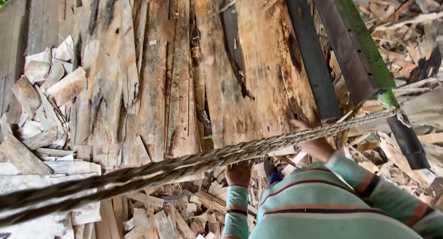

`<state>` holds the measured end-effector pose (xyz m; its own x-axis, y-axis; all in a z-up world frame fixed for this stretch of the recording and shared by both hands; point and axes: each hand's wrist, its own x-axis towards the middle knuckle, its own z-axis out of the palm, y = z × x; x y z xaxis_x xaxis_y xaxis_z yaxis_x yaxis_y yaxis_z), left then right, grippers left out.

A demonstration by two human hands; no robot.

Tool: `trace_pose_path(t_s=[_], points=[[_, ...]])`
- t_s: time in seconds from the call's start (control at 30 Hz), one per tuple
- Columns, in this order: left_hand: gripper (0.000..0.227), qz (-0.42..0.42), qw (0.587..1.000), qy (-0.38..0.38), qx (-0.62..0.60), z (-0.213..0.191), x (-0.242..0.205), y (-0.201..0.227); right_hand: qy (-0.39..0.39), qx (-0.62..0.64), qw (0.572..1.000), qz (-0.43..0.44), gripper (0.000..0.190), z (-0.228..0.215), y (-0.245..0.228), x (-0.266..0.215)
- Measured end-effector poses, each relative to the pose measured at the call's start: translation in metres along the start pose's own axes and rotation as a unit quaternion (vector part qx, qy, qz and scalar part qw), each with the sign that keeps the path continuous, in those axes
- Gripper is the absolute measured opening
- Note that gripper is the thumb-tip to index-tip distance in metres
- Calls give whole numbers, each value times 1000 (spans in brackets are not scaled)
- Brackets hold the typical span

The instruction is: Cutting large pieces of wood veneer or bark using a manual guillotine wood cutter.

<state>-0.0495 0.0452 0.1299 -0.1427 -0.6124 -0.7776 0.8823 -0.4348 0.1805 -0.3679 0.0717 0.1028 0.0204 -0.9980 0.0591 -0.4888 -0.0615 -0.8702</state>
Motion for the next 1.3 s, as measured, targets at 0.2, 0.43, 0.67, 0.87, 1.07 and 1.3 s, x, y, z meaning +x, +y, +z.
trace_pose_path(t_s=[0.2, 0.43, 0.67, 0.87, 1.07, 1.3], points=[[32, 70, 928, -365, -21, -75, 88, -12, -110, -358, 882, 287, 26, -28, 62, -73], [33, 77, 966, -226, 94, -68, 103, -18, 104, 452, 797, 386, 31, -13, 107, -67], [20, 23, 989, -128, 66, -59, 57, -33, 286, 625, 696, 208, 25, -3, 166, -70], [15, -29, 984, -94, 146, -88, 63, -53, 140, -228, 962, 45, 17, -62, 54, -87], [35, -138, 965, -124, 184, -69, 7, -63, 259, -19, 966, -9, 31, -59, 46, -116], [68, -98, 986, -110, 83, -115, -10, -49, 329, 514, 720, 329, 24, -49, 83, -146]])
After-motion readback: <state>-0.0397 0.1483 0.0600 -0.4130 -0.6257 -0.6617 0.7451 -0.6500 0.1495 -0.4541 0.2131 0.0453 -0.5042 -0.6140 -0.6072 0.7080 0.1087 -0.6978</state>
